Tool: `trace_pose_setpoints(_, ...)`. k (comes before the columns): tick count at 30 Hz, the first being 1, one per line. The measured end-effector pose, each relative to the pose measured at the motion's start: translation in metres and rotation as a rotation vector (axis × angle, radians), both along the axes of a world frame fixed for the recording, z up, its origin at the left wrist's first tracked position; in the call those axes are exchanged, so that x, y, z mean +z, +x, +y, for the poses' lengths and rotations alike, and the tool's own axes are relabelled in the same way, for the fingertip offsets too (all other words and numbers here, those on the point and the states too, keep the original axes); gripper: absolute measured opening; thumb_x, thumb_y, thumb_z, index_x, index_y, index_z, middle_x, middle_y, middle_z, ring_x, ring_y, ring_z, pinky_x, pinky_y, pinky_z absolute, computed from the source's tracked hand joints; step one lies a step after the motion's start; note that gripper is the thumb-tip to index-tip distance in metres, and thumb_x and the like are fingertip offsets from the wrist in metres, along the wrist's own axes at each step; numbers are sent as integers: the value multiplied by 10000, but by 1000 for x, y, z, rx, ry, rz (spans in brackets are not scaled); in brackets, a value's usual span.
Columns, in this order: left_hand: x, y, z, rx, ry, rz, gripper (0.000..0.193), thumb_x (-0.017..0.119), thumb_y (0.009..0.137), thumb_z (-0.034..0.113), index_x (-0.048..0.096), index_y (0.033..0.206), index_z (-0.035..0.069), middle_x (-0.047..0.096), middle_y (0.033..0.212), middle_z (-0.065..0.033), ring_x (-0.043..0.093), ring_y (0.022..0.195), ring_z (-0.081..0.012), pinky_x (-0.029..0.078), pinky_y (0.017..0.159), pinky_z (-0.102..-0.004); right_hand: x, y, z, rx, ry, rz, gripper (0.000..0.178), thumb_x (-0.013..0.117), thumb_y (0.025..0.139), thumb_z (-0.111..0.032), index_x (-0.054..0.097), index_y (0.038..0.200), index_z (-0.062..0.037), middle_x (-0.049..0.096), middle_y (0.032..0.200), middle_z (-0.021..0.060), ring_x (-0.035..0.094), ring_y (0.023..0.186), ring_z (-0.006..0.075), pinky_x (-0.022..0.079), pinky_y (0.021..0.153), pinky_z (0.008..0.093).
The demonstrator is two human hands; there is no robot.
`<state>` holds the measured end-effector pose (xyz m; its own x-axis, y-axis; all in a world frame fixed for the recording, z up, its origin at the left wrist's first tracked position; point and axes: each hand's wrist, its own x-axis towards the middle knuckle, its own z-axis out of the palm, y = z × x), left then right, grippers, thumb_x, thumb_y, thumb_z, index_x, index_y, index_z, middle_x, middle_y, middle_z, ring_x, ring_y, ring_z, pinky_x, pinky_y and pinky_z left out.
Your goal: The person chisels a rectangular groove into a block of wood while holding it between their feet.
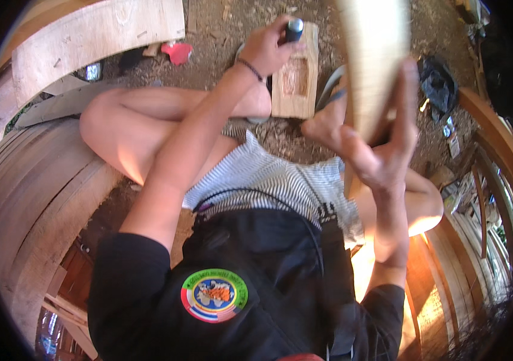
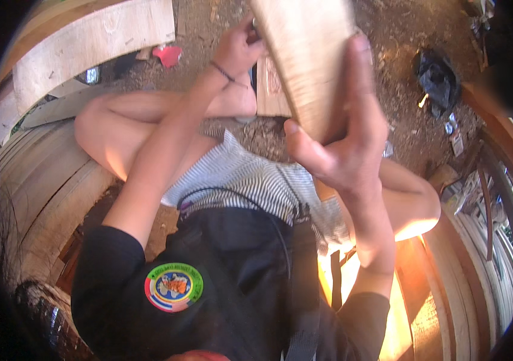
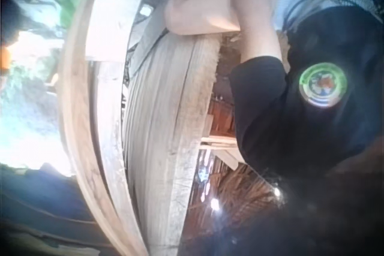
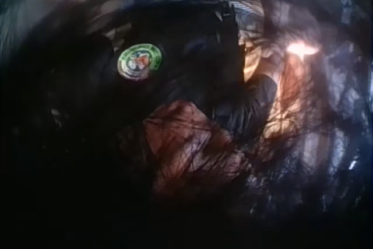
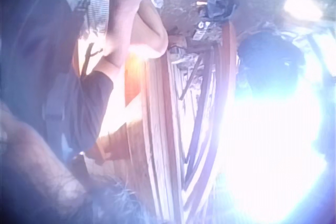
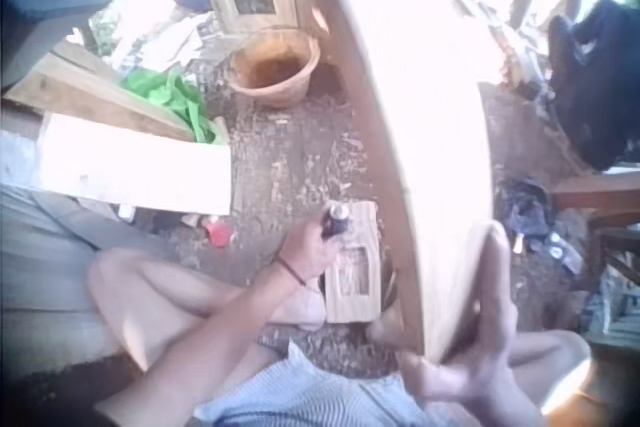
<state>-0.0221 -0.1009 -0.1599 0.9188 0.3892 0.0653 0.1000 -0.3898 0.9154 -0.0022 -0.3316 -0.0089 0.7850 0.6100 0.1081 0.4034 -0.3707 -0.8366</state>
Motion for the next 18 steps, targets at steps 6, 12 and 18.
trace_pose_setpoints(6,-20,22,28,90,-44,48,400,749,855,212,532,1147,45,711,970,-127,709,847,-264,592,754,-379,-24,12,-15,7,-372,138,932,676,715,-275,292,1528,-30,621,1222,293,646,1107,373,498,946,394)
trace_pose_setpoints(12,-60,3,77,216,-529,102,319,703,906,144,511,1124,12,689,1056,-107,701,926,-214,612,755,-318,-37,-3,-38,-284,-43,457,875,660,787,-161,238,1532,21,568,1330,232,578,1196,272,439,1022,375)
trace_pose_setpoints(18,-21,12,45,26,-365,-77,331,673,931,128,446,1147,21,670,1137,-131,664,1033,-213,606,812,-323,-63,-12,-49,-323,-38,588,859,654,802,-145,235,1531,29,523,1376,243,559,1221,278,434,1031,364)
